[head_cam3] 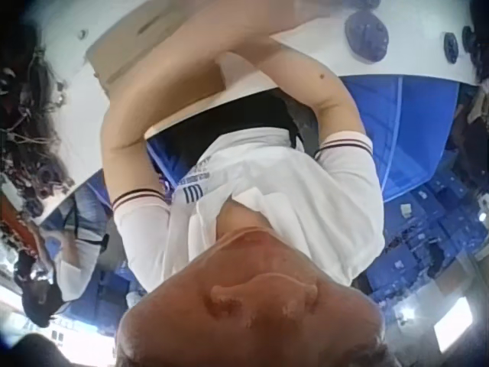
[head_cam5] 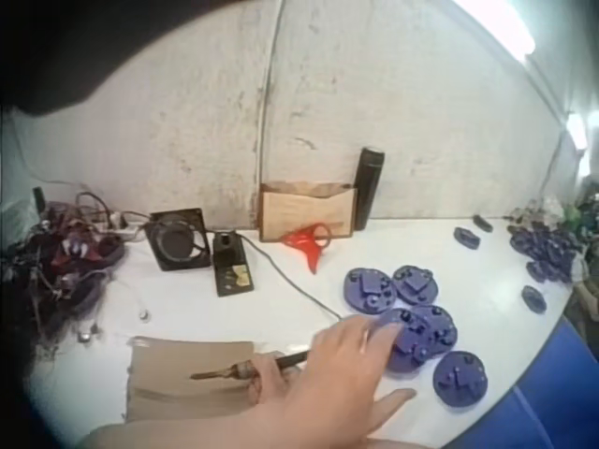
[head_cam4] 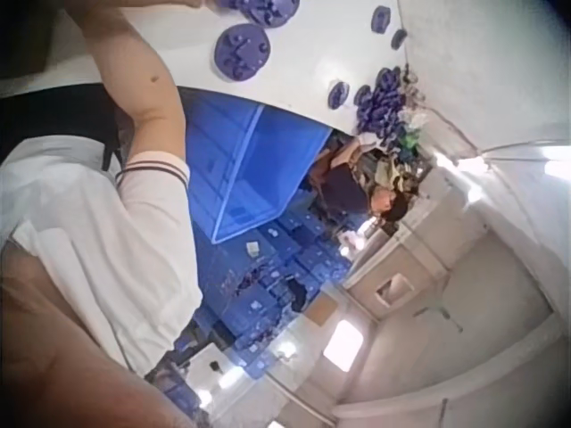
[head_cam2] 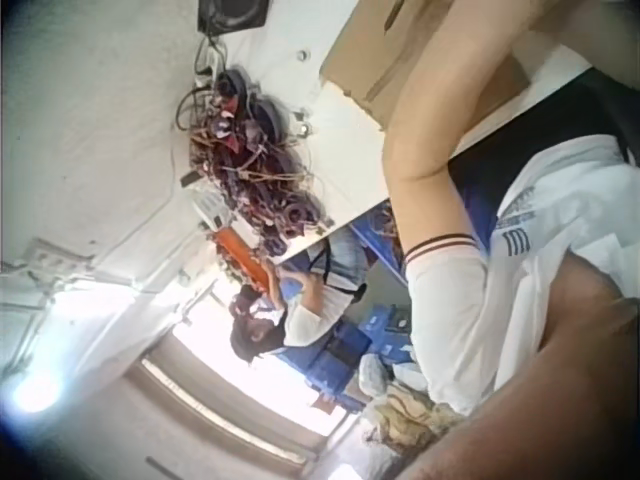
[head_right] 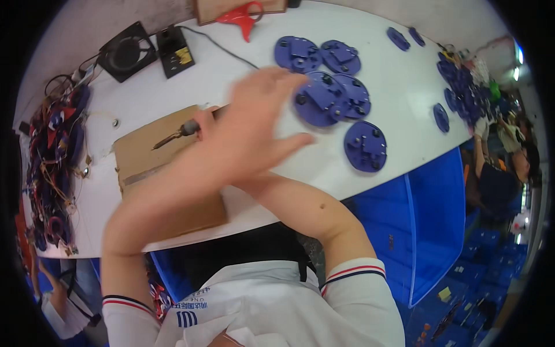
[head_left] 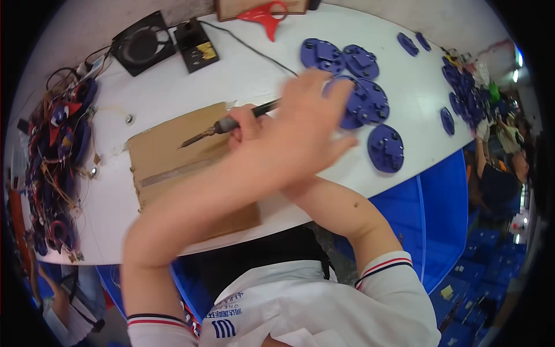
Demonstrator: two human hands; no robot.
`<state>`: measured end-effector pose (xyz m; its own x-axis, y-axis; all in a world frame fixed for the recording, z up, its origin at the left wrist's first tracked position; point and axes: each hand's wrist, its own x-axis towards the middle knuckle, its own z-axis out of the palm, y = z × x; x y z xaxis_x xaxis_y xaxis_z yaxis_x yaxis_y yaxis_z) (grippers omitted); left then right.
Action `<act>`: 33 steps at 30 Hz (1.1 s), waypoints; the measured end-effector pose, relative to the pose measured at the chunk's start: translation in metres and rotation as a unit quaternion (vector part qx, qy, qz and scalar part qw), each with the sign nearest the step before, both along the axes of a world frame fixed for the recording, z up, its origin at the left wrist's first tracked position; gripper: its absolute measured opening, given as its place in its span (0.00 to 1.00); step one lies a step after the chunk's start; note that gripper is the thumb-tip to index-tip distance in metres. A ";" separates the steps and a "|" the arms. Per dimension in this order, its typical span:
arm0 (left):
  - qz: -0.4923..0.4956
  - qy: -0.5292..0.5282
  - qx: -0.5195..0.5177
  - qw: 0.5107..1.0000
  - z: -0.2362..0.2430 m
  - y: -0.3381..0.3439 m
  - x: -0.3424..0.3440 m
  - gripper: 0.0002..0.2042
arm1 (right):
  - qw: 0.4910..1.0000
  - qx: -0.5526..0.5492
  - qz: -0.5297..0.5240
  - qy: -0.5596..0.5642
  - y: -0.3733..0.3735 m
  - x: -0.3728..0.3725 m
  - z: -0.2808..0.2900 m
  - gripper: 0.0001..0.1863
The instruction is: The recorder is soldering wires and electronic components onto purple plastic housings at a workshop bench.
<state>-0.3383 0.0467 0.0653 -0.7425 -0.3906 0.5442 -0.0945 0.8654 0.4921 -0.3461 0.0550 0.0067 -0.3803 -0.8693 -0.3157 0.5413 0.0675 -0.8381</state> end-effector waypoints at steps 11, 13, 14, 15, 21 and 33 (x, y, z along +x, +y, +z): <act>-0.288 -0.060 -0.012 0.956 -0.129 0.110 -0.200 0.42 | 0.990 -0.079 0.007 -0.118 0.007 -0.018 -0.032 0.05; -0.238 -0.173 -0.120 0.948 -0.131 0.113 -0.204 0.49 | 0.983 -0.072 0.037 -0.164 0.001 -0.022 -0.031 0.05; -0.215 -0.191 -0.145 0.947 -0.124 0.114 -0.201 0.52 | 0.995 -0.070 0.004 -0.068 0.002 -0.020 -0.031 0.08; -0.172 -0.128 -0.045 0.976 -0.116 0.110 -0.191 0.50 | 0.997 -0.049 -0.022 -0.048 -0.002 -0.019 -0.031 0.10; -0.043 0.113 0.175 0.977 -0.036 0.079 -0.036 0.42 | 0.995 -0.037 -0.020 -0.088 -0.009 -0.021 -0.018 0.13; 0.385 -0.102 0.110 0.910 -0.044 0.020 0.254 0.53 | 0.997 -0.035 -0.014 -0.064 -0.019 -0.022 -0.015 0.12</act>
